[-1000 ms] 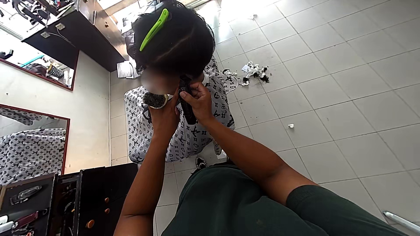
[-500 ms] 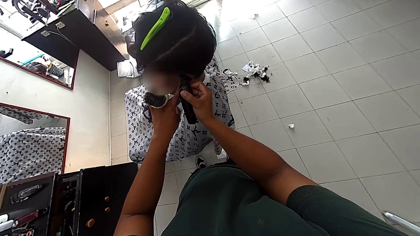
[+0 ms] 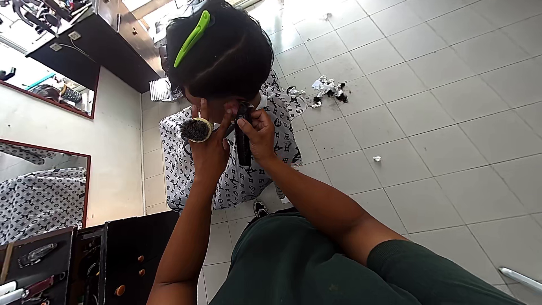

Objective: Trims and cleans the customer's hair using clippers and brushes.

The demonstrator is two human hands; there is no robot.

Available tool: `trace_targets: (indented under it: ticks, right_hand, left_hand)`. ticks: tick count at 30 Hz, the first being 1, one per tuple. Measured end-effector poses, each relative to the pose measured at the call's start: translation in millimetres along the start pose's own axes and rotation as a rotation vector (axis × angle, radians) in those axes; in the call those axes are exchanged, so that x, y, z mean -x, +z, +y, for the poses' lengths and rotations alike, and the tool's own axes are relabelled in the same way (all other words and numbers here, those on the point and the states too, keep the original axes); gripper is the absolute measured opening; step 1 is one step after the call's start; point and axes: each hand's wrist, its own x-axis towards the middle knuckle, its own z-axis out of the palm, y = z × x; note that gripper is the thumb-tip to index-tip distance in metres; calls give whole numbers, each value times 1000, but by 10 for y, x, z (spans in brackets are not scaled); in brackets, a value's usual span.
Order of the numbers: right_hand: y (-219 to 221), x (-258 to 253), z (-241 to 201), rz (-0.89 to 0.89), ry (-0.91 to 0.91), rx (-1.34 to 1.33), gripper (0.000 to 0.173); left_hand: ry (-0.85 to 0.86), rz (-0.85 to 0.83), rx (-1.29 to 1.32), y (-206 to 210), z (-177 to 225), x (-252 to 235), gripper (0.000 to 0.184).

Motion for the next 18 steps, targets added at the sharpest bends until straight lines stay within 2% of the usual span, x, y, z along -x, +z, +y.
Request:
trace_targets:
  ticks: [4,9,13,18]
  right_hand:
    - [35,36,45,68,2,-51,23]
    - [58,31,73,77,0,-78,26]
    - [73,15,78,67,29,-123,25]
    - [108,9,67,64,56,-127,24]
  left_hand:
    - [18,3,-28,-10,-11,14,79]
    - [30,11,-37,-20,-17,29,77]
    - [-1,-45,-54,-43,0,39,78]
    - [12,-9,-79,-46,19,16,76]
